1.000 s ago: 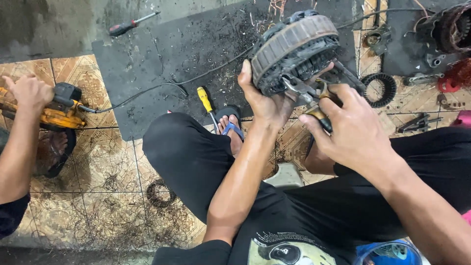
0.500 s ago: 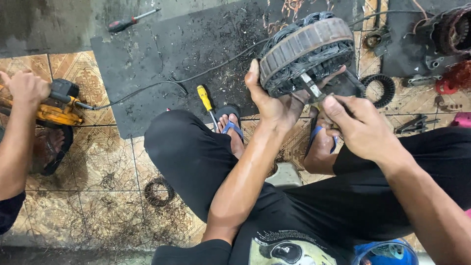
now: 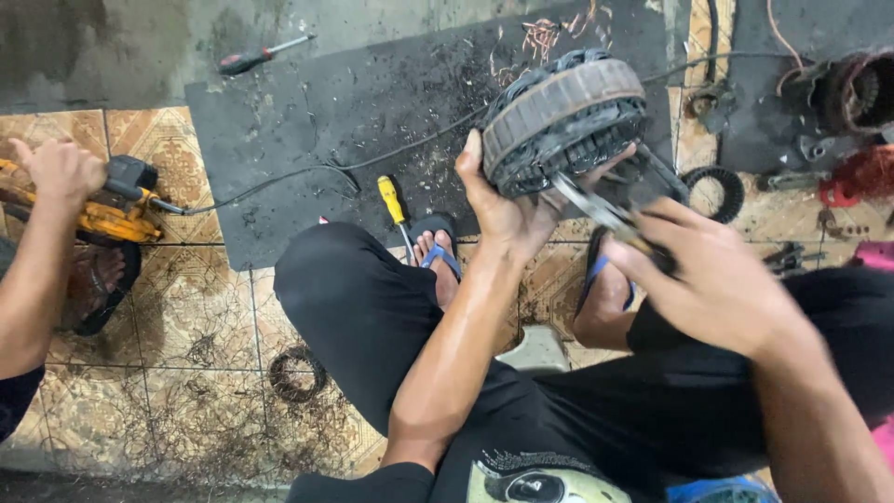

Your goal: The person sits on a stool and uses pliers to pull and cut copper wires from a cylindrical motor stator. They rotate the stator to access different sections and continue removing the wire coils.

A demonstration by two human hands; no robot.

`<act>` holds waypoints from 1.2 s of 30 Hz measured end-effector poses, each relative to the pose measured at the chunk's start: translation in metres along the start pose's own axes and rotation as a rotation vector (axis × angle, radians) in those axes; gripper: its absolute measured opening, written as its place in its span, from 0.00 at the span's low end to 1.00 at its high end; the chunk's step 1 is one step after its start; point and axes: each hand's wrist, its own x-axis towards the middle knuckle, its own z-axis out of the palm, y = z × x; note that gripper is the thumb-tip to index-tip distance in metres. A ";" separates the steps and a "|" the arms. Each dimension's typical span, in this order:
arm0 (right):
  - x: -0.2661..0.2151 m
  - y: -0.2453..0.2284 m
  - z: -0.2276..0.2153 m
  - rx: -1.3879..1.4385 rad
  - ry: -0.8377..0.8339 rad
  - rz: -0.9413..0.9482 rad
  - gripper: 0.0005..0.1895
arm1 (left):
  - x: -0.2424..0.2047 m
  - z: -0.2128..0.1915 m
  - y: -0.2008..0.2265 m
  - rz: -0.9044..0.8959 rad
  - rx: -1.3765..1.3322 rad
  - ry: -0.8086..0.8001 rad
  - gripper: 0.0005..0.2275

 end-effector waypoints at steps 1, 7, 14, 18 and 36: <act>-0.009 0.020 -0.004 -0.003 0.002 -0.009 0.25 | -0.003 0.027 0.009 0.008 0.002 -0.005 0.33; -0.034 0.080 -0.018 0.383 0.300 -0.387 0.14 | -0.011 0.046 0.018 -0.250 0.160 0.055 0.64; -0.018 0.012 -0.044 0.231 0.674 -0.530 0.45 | -0.020 0.020 -0.010 -0.319 0.014 -0.199 0.42; -0.024 0.012 -0.038 0.112 0.700 -0.180 0.26 | -0.024 0.024 -0.017 -0.375 0.064 -0.246 0.40; -0.016 0.024 -0.027 0.293 0.774 -0.492 0.18 | -0.108 0.162 -0.009 -0.269 0.748 0.117 0.60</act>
